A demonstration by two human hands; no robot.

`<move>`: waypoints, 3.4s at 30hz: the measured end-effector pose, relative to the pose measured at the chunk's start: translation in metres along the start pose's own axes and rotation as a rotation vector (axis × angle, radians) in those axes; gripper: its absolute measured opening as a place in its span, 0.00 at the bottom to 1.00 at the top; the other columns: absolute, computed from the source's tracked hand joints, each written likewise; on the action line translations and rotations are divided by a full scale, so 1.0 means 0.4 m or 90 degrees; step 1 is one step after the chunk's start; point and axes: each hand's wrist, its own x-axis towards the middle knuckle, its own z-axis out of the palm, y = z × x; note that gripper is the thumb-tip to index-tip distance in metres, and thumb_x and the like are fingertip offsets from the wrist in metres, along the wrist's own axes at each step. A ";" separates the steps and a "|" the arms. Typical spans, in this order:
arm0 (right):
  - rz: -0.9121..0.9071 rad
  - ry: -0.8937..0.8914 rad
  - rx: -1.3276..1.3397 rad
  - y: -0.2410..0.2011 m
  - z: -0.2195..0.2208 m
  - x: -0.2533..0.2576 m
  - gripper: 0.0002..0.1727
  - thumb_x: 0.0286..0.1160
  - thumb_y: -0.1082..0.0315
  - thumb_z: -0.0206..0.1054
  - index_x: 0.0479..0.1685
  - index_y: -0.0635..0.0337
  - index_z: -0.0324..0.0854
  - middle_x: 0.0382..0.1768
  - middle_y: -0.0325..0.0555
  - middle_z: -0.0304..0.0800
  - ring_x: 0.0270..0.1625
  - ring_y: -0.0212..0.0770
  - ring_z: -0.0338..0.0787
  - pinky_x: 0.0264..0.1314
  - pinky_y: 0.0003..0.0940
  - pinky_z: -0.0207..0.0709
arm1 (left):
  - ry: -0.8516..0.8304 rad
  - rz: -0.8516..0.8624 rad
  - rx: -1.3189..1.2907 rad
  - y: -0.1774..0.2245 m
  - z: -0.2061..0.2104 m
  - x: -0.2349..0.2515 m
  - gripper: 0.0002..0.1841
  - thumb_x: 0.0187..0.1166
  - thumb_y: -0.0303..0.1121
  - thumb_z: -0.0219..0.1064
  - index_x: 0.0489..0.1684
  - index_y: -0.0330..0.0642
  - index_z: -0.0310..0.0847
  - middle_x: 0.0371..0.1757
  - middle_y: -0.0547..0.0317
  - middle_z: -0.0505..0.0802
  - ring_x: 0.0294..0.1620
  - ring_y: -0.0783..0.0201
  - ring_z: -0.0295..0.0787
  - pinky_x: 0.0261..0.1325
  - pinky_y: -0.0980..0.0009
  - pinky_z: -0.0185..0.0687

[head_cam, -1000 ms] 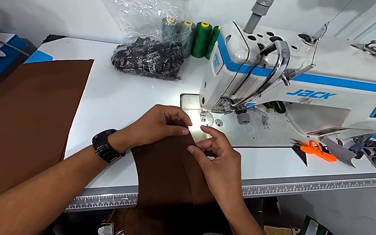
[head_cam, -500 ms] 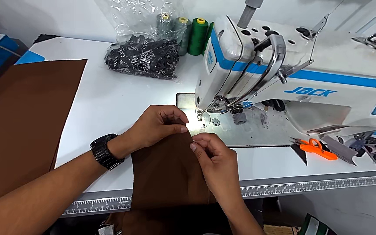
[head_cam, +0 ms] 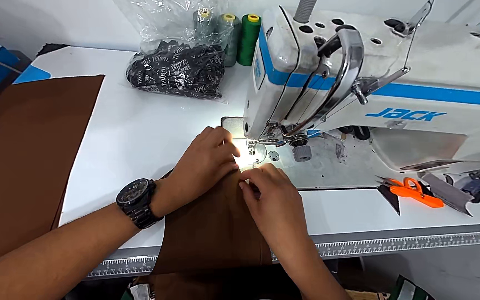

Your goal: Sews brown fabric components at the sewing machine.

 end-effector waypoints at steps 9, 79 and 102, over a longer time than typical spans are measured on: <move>-0.077 0.014 0.006 0.062 -0.003 -0.075 0.12 0.79 0.52 0.66 0.51 0.36 0.95 0.54 0.33 0.87 0.59 0.40 0.83 0.55 0.39 0.79 | -0.090 -0.056 0.214 0.140 0.035 -0.121 0.31 0.91 0.52 0.44 0.79 0.42 0.79 0.82 0.50 0.81 0.86 0.54 0.73 0.86 0.57 0.67; -0.216 0.223 0.396 -0.141 -0.212 -0.671 0.43 0.63 0.61 0.82 0.79 0.37 0.62 0.69 0.40 0.82 0.68 0.40 0.88 0.64 0.37 0.89 | 0.171 -0.226 -0.691 0.734 -0.141 -0.528 0.20 0.79 0.23 0.60 0.62 0.49 0.92 0.51 0.53 0.94 0.48 0.64 0.93 0.53 0.69 0.92; -0.323 0.270 0.331 -0.205 -0.353 -0.609 0.05 0.74 0.69 0.72 0.42 0.61 0.89 0.40 0.44 0.95 0.45 0.32 0.95 0.47 0.22 0.90 | 0.480 0.025 -0.050 0.774 -0.151 -0.503 0.05 0.79 0.34 0.72 0.47 0.48 0.89 0.49 0.64 0.94 0.56 0.65 0.88 0.61 0.70 0.84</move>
